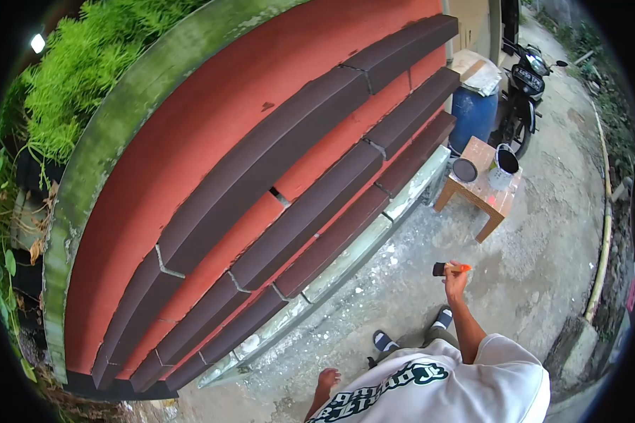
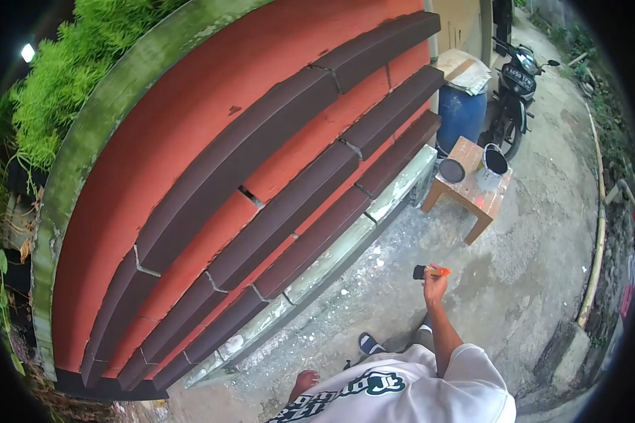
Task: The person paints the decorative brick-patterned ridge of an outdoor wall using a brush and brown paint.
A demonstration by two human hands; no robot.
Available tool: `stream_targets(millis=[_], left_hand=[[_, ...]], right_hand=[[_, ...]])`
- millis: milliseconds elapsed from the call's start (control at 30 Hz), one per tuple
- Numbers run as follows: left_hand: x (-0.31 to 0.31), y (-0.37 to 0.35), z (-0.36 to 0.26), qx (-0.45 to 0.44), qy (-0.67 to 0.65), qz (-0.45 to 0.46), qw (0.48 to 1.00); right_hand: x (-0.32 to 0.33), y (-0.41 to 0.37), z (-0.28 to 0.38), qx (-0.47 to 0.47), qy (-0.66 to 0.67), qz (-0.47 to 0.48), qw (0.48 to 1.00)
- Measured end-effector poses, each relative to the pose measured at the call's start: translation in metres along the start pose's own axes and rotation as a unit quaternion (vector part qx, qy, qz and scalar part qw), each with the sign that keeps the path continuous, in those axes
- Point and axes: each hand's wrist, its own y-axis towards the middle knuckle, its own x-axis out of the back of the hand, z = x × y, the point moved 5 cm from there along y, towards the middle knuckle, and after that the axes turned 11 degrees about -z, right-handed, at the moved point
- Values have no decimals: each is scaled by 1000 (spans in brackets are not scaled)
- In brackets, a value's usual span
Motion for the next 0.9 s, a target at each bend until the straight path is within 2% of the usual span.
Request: stream_targets(millis=[33,67,167,333,533,667,800,900], left_hand=[[-12,8,-28,36,45,-64,996],[-30,22,-58,22,70,-68,995],[-99,43,-142,-31,149,-41,987],[-250,46,-238,-109,171,10,979],[-416,29,-262,-216,206,58,953],[-466,39,-261,-305,297,77,902],[-477,44,-279,-235,270,70,931],[-487,50,-285,-154,300,77,938]], right_hand=[[39,8,-7,-20,-9,-18,1000],[77,13,-15,-39,-7,-50,998],[171,43,-17,-71,0,-144,987],[262,98,-16,-94,51,-226,968],[292,161,34,-98,111,-228,962],[302,194,63,-95,140,-207,964],[299,227,97,-87,193,-196,958],[290,257,123,-84,203,-195,956]])
